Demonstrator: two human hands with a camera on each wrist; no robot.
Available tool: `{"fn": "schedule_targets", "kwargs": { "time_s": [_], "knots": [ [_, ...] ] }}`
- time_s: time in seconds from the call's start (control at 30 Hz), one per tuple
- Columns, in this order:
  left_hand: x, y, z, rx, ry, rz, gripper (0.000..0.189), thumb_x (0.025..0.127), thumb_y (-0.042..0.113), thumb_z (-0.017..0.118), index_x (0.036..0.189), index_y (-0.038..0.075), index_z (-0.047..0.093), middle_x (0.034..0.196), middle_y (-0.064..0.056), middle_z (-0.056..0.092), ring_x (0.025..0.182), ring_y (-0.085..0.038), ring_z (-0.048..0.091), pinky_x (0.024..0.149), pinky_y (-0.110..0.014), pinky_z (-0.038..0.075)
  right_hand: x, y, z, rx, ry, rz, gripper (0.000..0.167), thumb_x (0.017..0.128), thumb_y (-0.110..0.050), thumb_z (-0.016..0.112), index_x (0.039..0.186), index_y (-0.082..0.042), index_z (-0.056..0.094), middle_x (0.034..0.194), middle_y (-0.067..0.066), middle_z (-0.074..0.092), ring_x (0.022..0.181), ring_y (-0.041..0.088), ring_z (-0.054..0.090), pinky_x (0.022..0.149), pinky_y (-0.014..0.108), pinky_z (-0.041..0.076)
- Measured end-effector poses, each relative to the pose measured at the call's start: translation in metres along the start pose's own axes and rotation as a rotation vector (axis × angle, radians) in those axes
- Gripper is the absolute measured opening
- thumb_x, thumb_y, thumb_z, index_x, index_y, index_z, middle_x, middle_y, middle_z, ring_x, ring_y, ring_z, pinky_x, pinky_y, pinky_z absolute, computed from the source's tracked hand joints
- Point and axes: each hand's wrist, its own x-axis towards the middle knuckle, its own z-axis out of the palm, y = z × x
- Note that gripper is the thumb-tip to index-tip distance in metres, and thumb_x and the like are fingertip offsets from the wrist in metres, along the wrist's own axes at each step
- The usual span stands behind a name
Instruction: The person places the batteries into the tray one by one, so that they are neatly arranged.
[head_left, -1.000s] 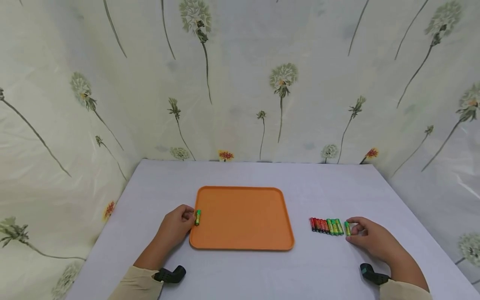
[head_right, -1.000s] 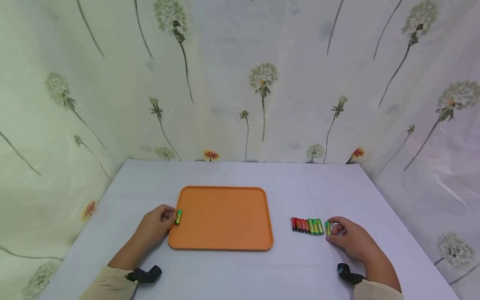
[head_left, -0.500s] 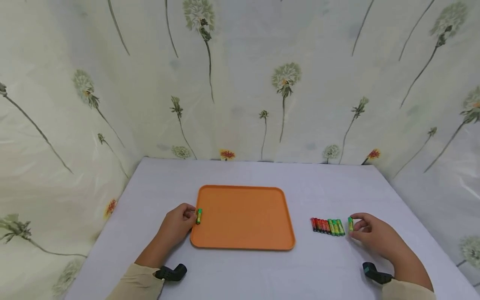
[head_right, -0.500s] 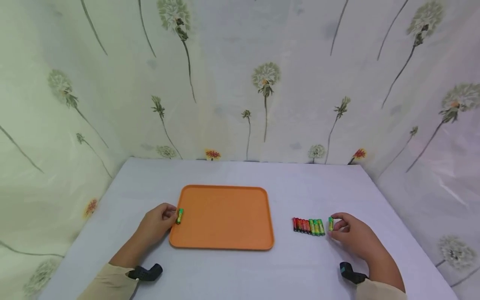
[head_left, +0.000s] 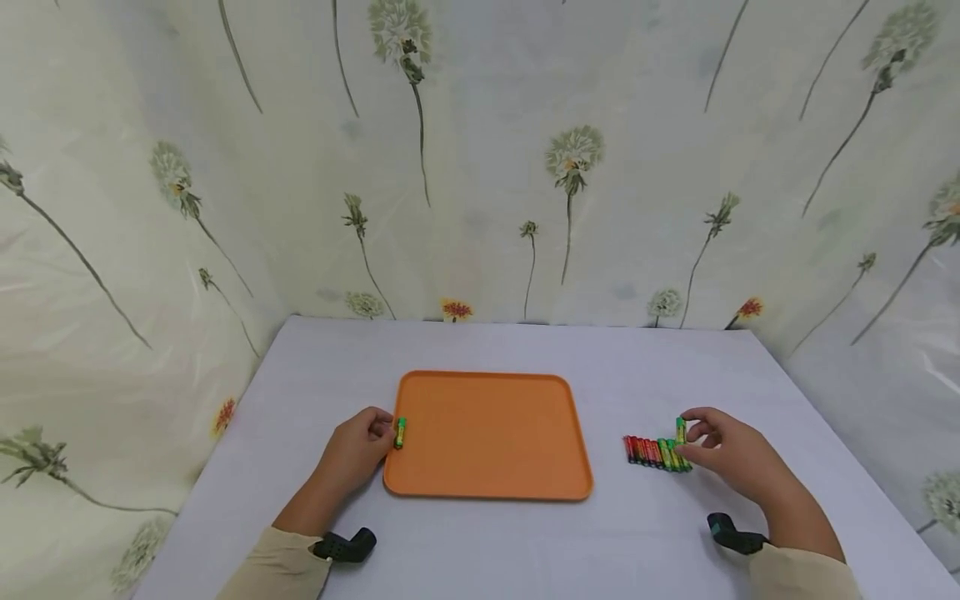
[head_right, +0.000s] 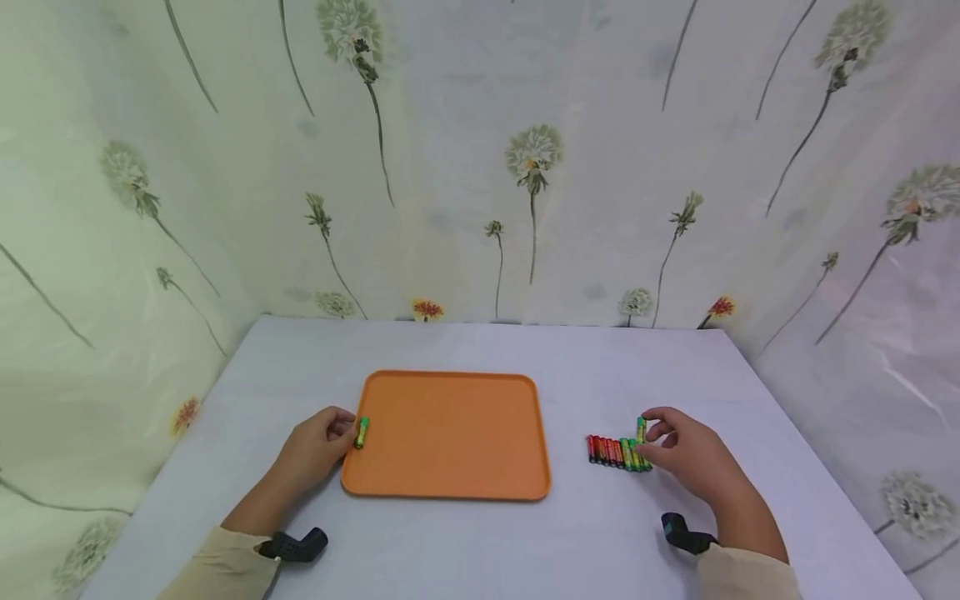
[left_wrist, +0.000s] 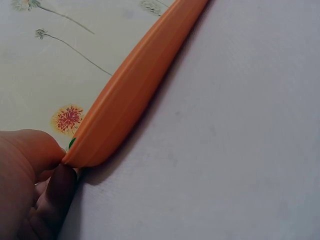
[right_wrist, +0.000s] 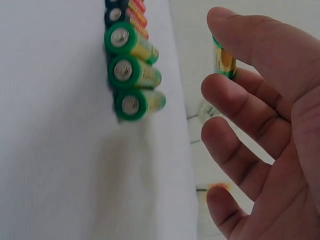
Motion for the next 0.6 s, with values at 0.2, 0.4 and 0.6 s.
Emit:
{"fn": "schedule_targets", "kwargs": {
  "time_s": [0.2, 0.4, 0.6],
  "knots": [
    [-0.001, -0.002, 0.001, -0.001, -0.001, 0.003, 0.023, 0.099, 0.02, 0.066, 0.12, 0.01, 0.068, 0.097, 0.0, 0.067, 0.085, -0.014, 0.061, 0.074, -0.032, 0.054, 0.007, -0.016, 0.006, 0.002, 0.002, -0.054, 0.066, 0.092, -0.046, 0.077, 0.142, -0.01, 0.055, 0.116, 0.006, 0.067, 0.107, 0.028, 0.061, 0.073, 0.037, 0.05],
    [-0.002, -0.001, 0.001, 0.0, 0.004, 0.021, 0.022, 0.099, 0.02, 0.067, 0.118, 0.01, 0.069, 0.096, 0.001, 0.067, 0.085, -0.013, 0.061, 0.076, -0.032, 0.054, 0.014, -0.028, 0.012, 0.028, -0.012, -0.072, 0.063, 0.092, -0.042, 0.078, 0.142, -0.011, 0.055, 0.115, 0.005, 0.066, 0.104, 0.027, 0.061, 0.073, 0.036, 0.051],
    [-0.001, 0.0, -0.002, 0.0, 0.004, 0.021, 0.022, 0.099, 0.02, 0.068, 0.118, 0.009, 0.069, 0.095, 0.002, 0.067, 0.084, -0.013, 0.061, 0.074, -0.031, 0.053, 0.022, -0.043, 0.022, 0.062, -0.021, -0.091, 0.061, 0.092, -0.04, 0.079, 0.141, -0.011, 0.056, 0.115, 0.004, 0.065, 0.103, 0.024, 0.06, 0.073, 0.035, 0.051]
  ]
}}
